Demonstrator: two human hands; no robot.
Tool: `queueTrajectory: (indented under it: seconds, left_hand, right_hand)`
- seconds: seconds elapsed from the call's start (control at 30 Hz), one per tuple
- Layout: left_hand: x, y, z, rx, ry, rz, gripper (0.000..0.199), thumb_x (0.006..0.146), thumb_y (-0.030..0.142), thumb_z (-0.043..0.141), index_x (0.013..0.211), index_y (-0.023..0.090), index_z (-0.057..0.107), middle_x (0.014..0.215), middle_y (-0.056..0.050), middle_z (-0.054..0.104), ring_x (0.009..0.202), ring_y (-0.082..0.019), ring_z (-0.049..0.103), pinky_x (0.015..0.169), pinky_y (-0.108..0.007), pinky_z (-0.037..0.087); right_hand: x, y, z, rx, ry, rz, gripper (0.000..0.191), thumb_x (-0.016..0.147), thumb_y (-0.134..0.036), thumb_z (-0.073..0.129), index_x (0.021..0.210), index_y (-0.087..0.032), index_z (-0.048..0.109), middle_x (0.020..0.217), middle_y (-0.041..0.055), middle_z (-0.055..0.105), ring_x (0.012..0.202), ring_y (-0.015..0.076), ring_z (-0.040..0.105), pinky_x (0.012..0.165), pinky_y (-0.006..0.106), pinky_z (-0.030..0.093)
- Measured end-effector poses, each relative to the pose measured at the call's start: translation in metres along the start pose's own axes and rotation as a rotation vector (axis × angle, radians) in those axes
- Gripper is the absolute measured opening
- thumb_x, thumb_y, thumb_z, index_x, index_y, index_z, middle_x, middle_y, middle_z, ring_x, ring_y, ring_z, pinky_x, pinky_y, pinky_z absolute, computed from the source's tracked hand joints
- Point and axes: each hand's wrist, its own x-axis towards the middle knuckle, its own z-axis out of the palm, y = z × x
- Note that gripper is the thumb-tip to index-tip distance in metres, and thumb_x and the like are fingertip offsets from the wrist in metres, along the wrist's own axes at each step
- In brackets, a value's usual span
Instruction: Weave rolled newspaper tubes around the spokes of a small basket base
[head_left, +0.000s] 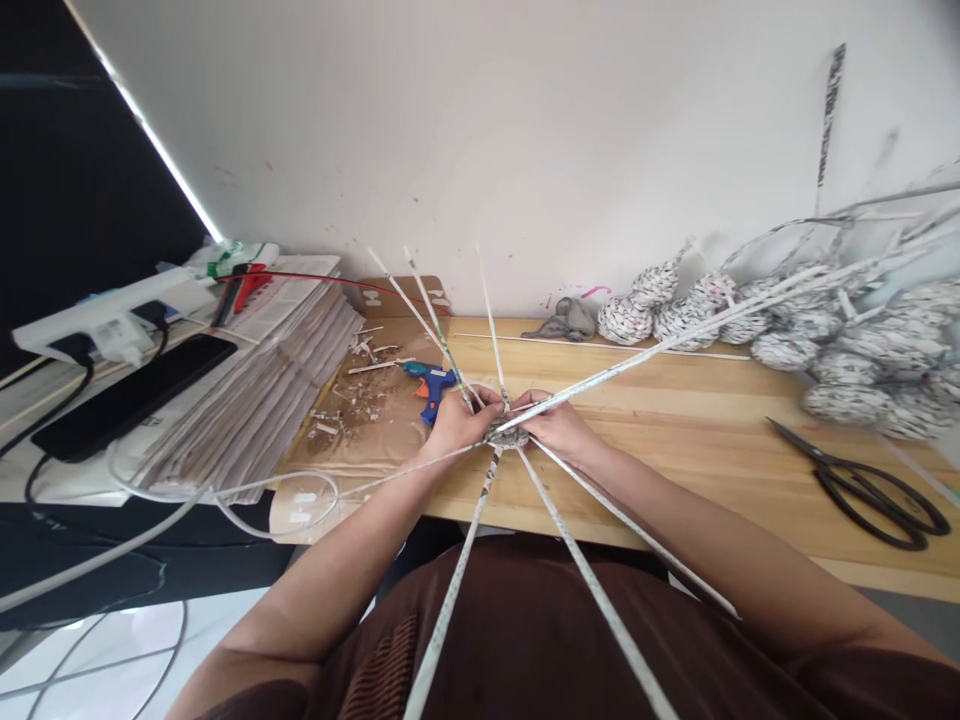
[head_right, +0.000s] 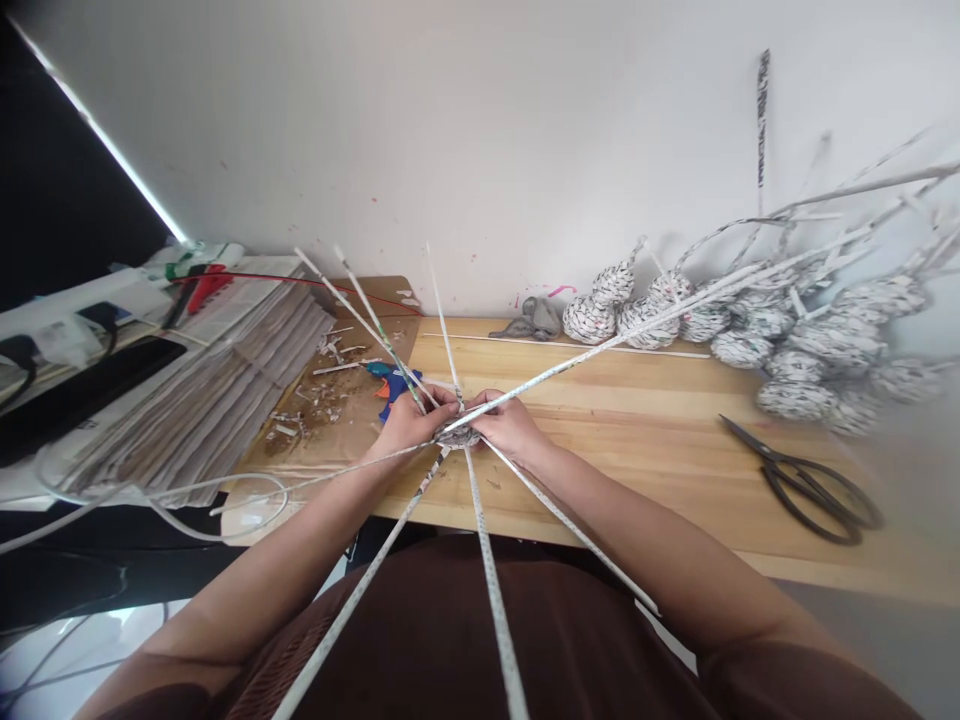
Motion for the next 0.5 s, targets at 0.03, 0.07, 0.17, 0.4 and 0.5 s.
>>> queueTrajectory:
  seconds: [0.03, 0.07, 0.17, 0.4, 0.5]
  left_hand:
    - [-0.001, -0.001, 0.0, 0.033, 0.012, 0.015, 0.016, 0.068, 0.03, 0.07, 0.071, 0.014, 0.065, 0.065, -0.003, 0.066, 0.059, -0.015, 0.061, 0.059, -0.026, 0.048]
    - [-0.001, -0.003, 0.001, 0.066, 0.021, 0.03, 0.014, 0.07, 0.028, 0.069, 0.072, 0.015, 0.065, 0.066, -0.003, 0.066, 0.06, -0.014, 0.06, 0.059, -0.026, 0.048]
    - [-0.002, -0.005, 0.001, 0.148, 0.029, 0.054, 0.012, 0.072, 0.027, 0.066, 0.074, 0.015, 0.065, 0.069, -0.003, 0.067, 0.063, -0.014, 0.06, 0.061, -0.026, 0.047]
    - [-0.001, 0.011, -0.016, 0.066, -0.125, 0.003, 0.043, 0.071, 0.038, 0.075, 0.104, 0.011, 0.067, 0.084, -0.009, 0.073, 0.072, -0.019, 0.067, 0.067, -0.029, 0.052]
    - [-0.001, 0.023, -0.035, -0.049, -0.38, -0.119, 0.059, 0.069, 0.036, 0.078, 0.12, 0.011, 0.062, 0.097, -0.014, 0.073, 0.081, -0.023, 0.07, 0.071, -0.033, 0.056]
  right_hand:
    - [0.001, 0.0, 0.0, -0.007, 0.003, 0.005, 0.017, 0.065, -0.024, 0.076, 0.065, -0.018, 0.06, 0.054, -0.0021, 0.064, 0.046, 0.0127, 0.059, 0.041, 0.022, 0.047]
    - [0.002, 0.001, 0.0, -0.016, 0.003, 0.012, 0.016, 0.065, -0.023, 0.076, 0.065, -0.018, 0.06, 0.054, -0.0023, 0.064, 0.046, 0.0124, 0.058, 0.041, 0.022, 0.046]
    - [0.002, 0.003, 0.0, -0.053, 0.021, 0.008, 0.013, 0.067, -0.023, 0.074, 0.066, -0.018, 0.062, 0.055, -0.0017, 0.064, 0.046, 0.0125, 0.058, 0.042, 0.022, 0.046]
    - [0.007, 0.005, -0.011, -0.093, -0.013, -0.122, 0.006, 0.068, -0.023, 0.069, 0.068, -0.019, 0.066, 0.062, 0.0012, 0.068, 0.055, 0.0162, 0.062, 0.051, 0.025, 0.05]
    - [0.014, 0.006, -0.021, -0.166, -0.039, -0.195, 0.005, 0.068, -0.024, 0.068, 0.067, -0.019, 0.068, 0.063, 0.0013, 0.068, 0.058, 0.0154, 0.062, 0.052, 0.023, 0.047]
